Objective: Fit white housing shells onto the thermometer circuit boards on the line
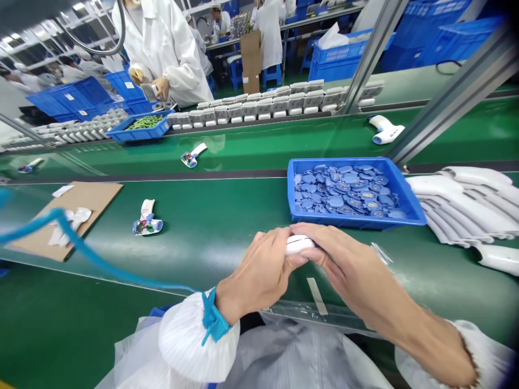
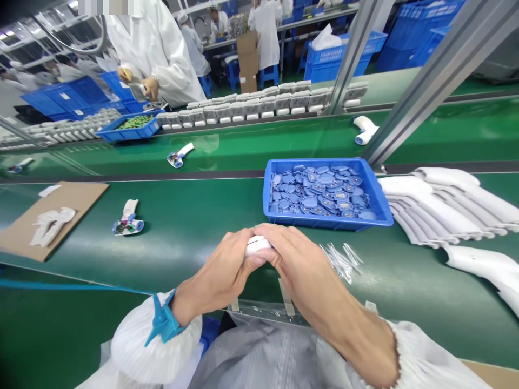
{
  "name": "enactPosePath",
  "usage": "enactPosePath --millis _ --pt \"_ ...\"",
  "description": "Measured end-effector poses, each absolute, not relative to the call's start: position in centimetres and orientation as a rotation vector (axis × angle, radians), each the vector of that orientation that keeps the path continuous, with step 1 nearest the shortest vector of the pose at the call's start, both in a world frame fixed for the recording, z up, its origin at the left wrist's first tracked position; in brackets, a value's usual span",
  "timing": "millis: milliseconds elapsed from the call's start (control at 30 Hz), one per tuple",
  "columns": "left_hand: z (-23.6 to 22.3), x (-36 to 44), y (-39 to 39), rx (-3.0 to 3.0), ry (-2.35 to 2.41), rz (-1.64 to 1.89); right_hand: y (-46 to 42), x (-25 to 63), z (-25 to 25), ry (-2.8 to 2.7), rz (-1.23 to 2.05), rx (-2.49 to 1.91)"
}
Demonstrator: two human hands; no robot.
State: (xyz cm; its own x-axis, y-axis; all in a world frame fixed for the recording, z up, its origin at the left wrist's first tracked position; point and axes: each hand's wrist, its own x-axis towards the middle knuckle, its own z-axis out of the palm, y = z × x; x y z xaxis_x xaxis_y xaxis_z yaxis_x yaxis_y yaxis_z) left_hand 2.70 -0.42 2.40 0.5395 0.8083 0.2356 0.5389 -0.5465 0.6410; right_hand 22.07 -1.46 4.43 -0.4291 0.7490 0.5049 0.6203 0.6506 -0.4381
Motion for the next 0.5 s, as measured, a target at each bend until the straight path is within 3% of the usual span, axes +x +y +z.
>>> enactPosePath --millis 333,500 --pt "1.0 2.6 0.3 2.437 1.082 0.761 -2.5 22.5 1.1 -2.249 -0.084 -1.307" --pt "-0.7 3.1 -0.3 1.982 1.512 1.107 -2.9 23.9 1.4 -2.364 -0.085 -1.359"
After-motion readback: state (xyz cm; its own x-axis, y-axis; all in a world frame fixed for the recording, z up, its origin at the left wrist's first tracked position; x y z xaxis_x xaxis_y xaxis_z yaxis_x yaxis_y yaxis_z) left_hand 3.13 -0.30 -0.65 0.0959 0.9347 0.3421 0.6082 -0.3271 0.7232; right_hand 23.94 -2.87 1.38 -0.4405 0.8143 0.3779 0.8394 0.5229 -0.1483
